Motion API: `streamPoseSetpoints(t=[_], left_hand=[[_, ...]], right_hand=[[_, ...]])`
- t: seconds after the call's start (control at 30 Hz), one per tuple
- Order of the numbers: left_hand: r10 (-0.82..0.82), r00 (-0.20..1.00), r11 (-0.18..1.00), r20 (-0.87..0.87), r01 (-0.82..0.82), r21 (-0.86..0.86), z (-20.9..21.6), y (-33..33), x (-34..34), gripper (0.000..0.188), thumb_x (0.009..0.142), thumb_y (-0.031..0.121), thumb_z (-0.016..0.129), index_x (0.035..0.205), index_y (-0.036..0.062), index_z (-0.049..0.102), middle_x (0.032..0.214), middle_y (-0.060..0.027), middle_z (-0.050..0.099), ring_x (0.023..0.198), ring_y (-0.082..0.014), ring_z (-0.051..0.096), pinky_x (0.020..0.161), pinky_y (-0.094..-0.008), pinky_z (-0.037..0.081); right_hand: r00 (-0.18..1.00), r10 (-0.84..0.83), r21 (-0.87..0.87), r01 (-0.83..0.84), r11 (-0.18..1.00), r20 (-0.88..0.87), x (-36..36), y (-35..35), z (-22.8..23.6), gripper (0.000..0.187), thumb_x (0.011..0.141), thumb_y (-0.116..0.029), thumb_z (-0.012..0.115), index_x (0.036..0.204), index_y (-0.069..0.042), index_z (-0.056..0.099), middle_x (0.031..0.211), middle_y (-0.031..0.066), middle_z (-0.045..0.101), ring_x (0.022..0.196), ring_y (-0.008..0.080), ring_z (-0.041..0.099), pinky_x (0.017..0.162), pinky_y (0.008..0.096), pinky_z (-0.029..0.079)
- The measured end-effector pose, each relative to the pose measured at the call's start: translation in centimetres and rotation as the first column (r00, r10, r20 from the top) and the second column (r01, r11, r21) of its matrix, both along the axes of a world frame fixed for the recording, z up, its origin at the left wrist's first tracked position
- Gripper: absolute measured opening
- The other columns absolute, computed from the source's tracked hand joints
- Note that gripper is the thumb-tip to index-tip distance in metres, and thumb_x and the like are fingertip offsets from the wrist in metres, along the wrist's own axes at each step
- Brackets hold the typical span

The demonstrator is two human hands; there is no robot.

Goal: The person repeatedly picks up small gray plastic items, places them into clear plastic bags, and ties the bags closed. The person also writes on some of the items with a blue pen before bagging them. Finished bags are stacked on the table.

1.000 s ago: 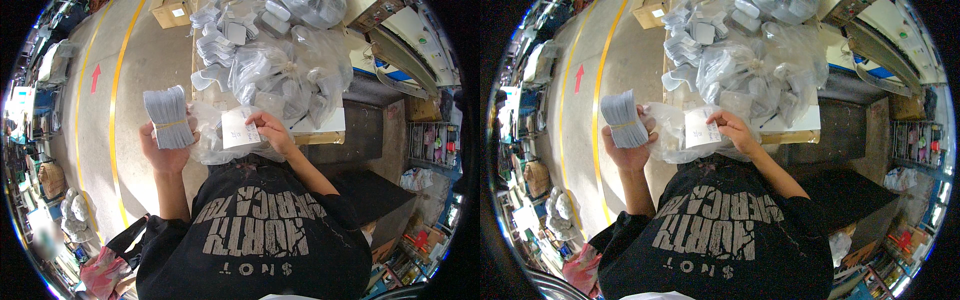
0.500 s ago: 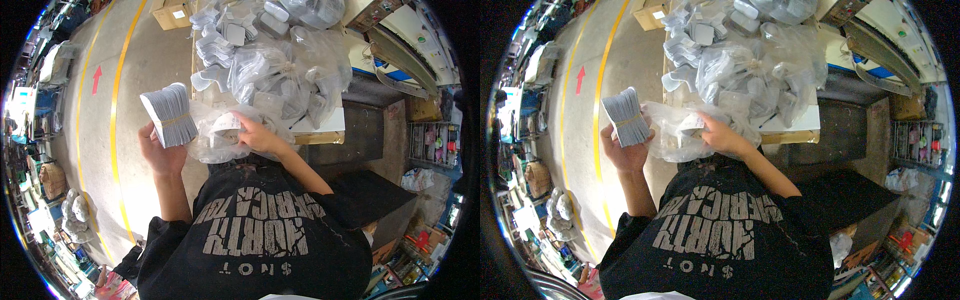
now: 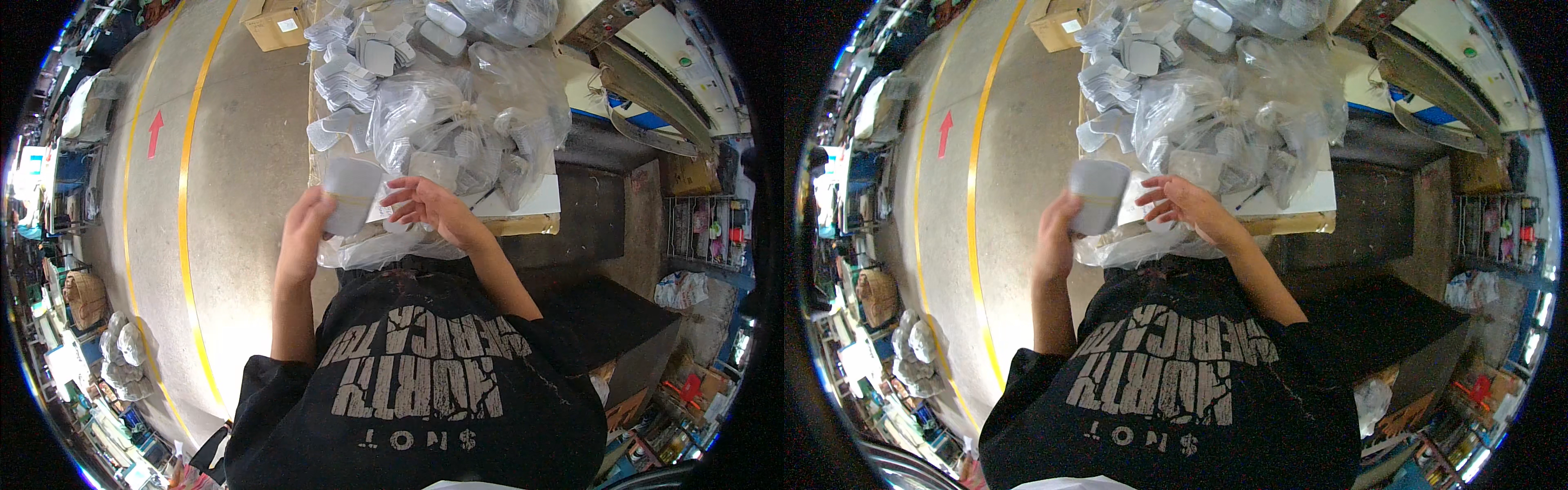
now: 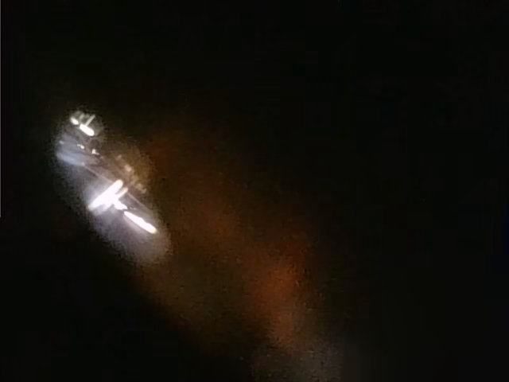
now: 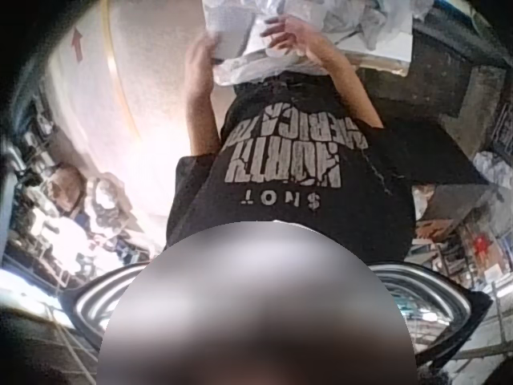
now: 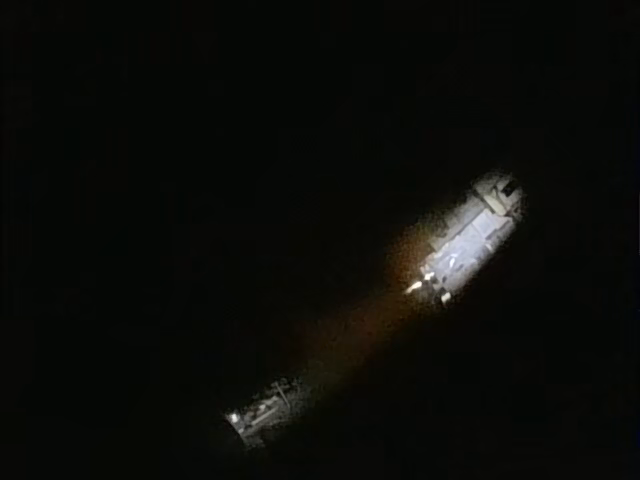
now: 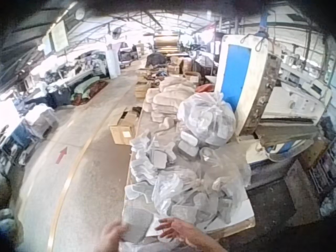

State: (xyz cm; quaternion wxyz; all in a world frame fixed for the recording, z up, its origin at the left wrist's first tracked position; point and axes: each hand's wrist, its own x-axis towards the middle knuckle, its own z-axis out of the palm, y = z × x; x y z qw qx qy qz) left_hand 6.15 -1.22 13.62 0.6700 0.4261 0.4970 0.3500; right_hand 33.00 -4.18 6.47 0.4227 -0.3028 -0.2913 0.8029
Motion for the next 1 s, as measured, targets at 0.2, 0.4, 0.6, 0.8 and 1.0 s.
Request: streamPoseSetpoints(t=[0.2, 0.4, 0.6, 0.8, 1.0], left_hand=[[-0.289, 0.829, 0.878, -0.479, 0.429, 0.213, -1.5, -0.8, 2.5, 0.041, 0.099, 0.022, 0.068, 0.135, 0.0012, 0.065, 0.122, -0.0103, 0.062, 0.104, -0.0194, 0.060, 0.086, -0.0308, 0.049], [-0.093, 0.589, 0.780, -0.802, 0.544, 0.308, -3.5, -0.5, 0.2, 0.034, 0.086, 0.000, 0.063, 0.112, 0.0127, 0.080, 0.124, -0.0125, 0.064, 0.111, -0.0335, 0.063, 0.096, -0.0416, 0.051], [0.193, 0.516, 0.853, -0.835, 0.333, 0.403, -3.9, 0.4, -0.7, 0.043, 0.085, -0.001, 0.063, 0.122, 0.0173, 0.075, 0.125, -0.0150, 0.061, 0.119, -0.0345, 0.059, 0.102, -0.0439, 0.049], [0.080, 0.399, 0.747, -0.913, 0.582, 0.320, -6.2, -0.6, 1.4, 0.062, 0.083, 0.015, 0.077, 0.141, 0.0244, 0.059, 0.138, -0.0175, 0.050, 0.127, -0.0404, 0.051, 0.103, -0.0492, 0.047], [0.187, 0.218, 0.746, -0.958, 0.603, 0.283, -11.2, -1.7, 2.9, 0.065, 0.076, 0.025, 0.082, 0.138, 0.0261, 0.060, 0.146, -0.0170, 0.045, 0.129, -0.0422, 0.047, 0.106, -0.0514, 0.041]], right_hand=[[0.896, -0.199, 0.217, 0.119, 0.969, 0.396, -0.8, -1.2, -1.1, 0.044, 0.102, -0.028, 0.067, 0.135, -0.003, 0.052, 0.116, 0.0063, 0.062, 0.096, 0.0156, 0.064, 0.083, 0.0310, 0.053], [0.850, -0.281, 0.002, 0.313, 0.950, 0.445, 1.6, -2.4, -3.2, 0.045, 0.098, -0.022, 0.067, 0.135, -0.004, 0.049, 0.118, 0.0059, 0.059, 0.103, 0.0127, 0.059, 0.085, 0.0313, 0.051], [0.818, -0.474, 0.110, 0.465, 0.878, 0.326, 1.1, -1.8, -2.7, 0.043, 0.099, -0.025, 0.069, 0.127, 0.000, 0.049, 0.112, 0.0087, 0.060, 0.094, 0.0154, 0.060, 0.080, 0.0322, 0.054], [0.829, -0.490, 0.074, 0.489, 0.869, 0.270, 0.3, -1.4, -1.7, 0.044, 0.100, -0.028, 0.070, 0.126, 0.000, 0.049, 0.112, 0.0104, 0.061, 0.092, 0.0155, 0.063, 0.078, 0.0325, 0.056], [0.832, -0.503, 0.050, 0.506, 0.861, 0.236, 0.2, -1.5, -1.7, 0.042, 0.099, -0.029, 0.071, 0.122, 0.000, 0.052, 0.105, 0.0091, 0.063, 0.084, 0.0160, 0.065, 0.072, 0.0313, 0.056]])
